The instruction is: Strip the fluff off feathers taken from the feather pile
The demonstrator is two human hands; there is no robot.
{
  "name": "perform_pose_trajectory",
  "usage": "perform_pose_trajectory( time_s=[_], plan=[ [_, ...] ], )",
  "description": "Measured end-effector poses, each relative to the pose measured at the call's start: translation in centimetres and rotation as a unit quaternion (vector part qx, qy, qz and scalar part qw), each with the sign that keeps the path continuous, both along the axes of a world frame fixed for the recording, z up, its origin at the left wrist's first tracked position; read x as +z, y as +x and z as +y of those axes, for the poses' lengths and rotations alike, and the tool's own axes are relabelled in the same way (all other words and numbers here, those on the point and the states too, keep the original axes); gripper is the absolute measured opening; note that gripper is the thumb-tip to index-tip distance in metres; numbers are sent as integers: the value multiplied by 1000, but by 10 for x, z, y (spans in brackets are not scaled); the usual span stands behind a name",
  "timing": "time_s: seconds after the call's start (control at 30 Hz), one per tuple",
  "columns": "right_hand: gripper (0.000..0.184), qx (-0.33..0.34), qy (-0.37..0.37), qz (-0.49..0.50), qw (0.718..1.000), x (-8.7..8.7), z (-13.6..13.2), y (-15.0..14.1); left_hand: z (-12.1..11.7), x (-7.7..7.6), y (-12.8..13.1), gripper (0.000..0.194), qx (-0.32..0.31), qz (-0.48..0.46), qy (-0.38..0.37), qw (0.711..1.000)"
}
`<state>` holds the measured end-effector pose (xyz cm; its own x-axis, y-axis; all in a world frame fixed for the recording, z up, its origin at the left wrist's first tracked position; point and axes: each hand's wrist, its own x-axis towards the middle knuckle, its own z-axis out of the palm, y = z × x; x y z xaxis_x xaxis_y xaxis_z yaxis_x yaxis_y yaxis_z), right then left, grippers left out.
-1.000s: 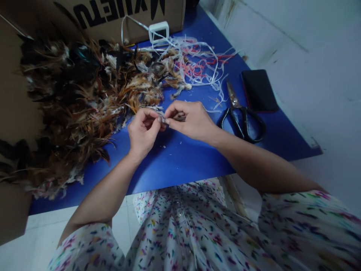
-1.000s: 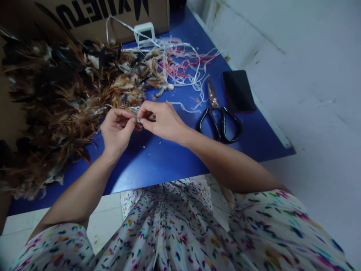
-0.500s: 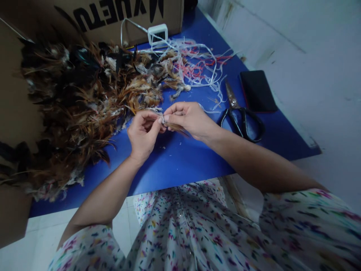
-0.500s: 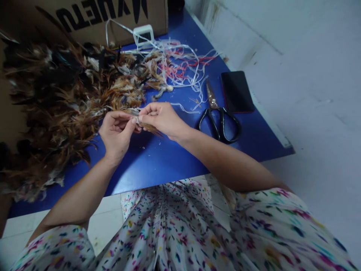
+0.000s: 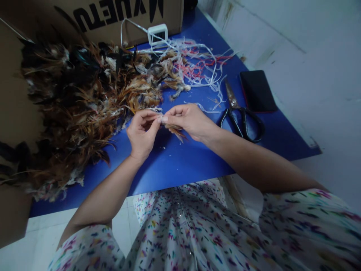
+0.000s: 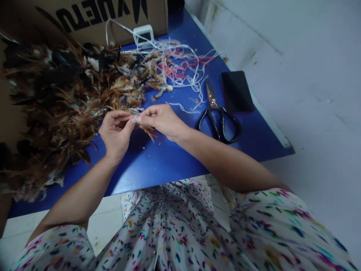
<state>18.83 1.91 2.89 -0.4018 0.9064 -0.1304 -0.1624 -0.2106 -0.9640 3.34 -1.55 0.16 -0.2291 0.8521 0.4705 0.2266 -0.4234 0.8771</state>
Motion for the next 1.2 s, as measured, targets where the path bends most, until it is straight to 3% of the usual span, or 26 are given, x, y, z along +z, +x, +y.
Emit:
perform_pose_trajectory(
  time_s=[0.3,0.63,0.93,1.2],
  plan=[
    [16,-1,-11,5,1000,-4,1,-3,-1,-1,0,28,4,6,4,1000],
    [22,7,-5,-59,998,4,-1,-6,-2,-7,-1,17,-21,18,-8,1000],
    [25,-4,-11,-3,1000,-1,2,-8,2,-3,1,27,-44,-60,-31,997],
    [21,-9,-38,-25,999,2,4,-5,4,-7,-3,32,-70,-77,-47,993]
  ],
)
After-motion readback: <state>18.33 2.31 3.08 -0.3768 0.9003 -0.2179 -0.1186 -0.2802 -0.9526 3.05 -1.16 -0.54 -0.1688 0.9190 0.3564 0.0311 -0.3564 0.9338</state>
